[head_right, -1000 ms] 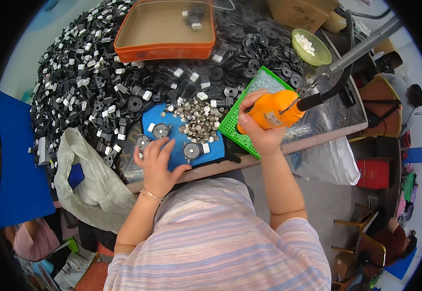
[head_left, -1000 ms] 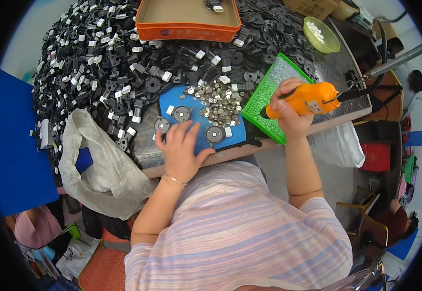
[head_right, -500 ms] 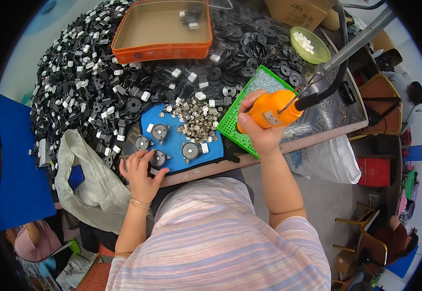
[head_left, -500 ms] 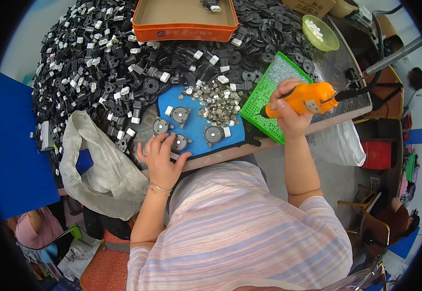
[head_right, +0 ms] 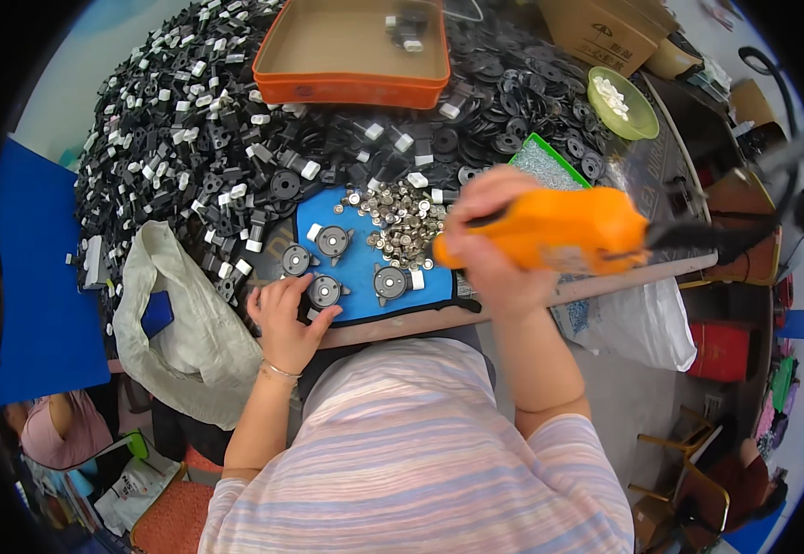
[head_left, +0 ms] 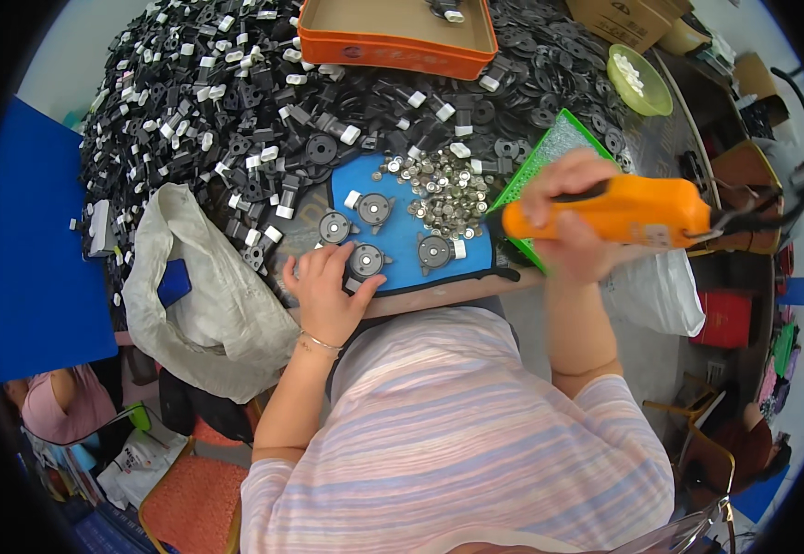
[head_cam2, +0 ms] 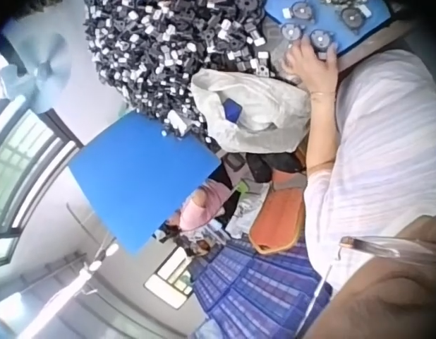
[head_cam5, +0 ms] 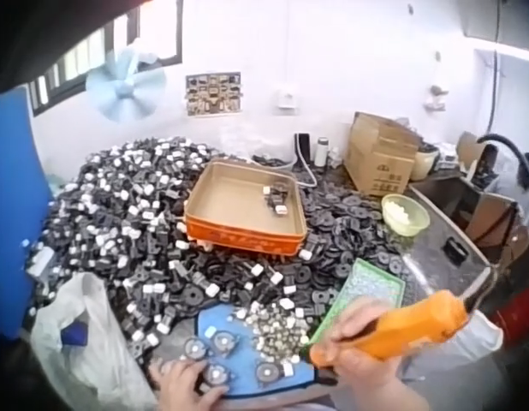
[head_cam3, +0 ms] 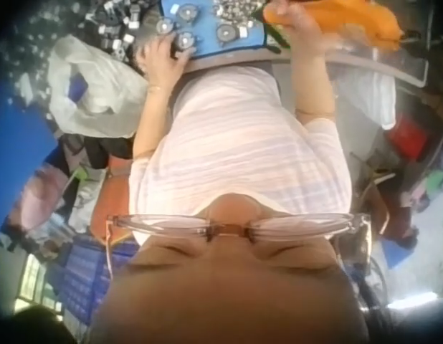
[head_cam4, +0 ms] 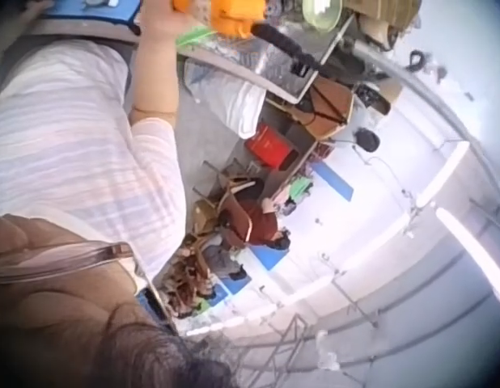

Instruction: Assembling small electronic components using an electric screwdriver at a factory workbench.

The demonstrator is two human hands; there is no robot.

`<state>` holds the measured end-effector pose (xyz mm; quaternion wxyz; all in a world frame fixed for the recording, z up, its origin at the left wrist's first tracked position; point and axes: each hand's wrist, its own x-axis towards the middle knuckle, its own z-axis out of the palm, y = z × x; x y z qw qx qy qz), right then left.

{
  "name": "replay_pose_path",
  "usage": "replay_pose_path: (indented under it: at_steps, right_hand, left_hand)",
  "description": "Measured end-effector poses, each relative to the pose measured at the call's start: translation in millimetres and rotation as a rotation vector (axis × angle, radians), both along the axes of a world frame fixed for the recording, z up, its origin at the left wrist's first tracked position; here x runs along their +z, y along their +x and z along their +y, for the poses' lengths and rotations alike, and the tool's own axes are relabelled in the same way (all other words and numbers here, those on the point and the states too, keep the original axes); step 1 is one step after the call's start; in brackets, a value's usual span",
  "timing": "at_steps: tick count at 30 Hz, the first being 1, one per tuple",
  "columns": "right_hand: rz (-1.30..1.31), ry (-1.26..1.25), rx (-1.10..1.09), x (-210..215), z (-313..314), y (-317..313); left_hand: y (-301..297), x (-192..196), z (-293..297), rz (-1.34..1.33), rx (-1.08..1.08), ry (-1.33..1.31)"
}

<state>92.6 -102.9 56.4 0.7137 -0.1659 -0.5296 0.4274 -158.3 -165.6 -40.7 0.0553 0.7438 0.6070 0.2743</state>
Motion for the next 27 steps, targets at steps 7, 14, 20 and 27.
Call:
replay_pose_path:
  at_steps: [7,14,20,27]
  right_hand:
    - [-0.229,0.061,0.250,-19.3,6.2,-85.2]
    - [-0.388,0.055,0.261,-28.2,7.2,-99.9]
    - [-0.413,-0.026,0.293,-29.2,8.0,-105.9]
    - [-0.429,0.027,0.303,-32.4,16.1,-97.7]
  left_hand:
    - [0.9,-6.6,3.1,-0.093,-0.004,0.007]
    - [-0.7,-11.6,0.9,-0.141,-0.011,-0.018]
    - [-0.5,-10.5,3.2,-0.277,-0.063,-0.094]
    - [3.0,-11.0,8.9,-0.286,-0.067,-0.122]
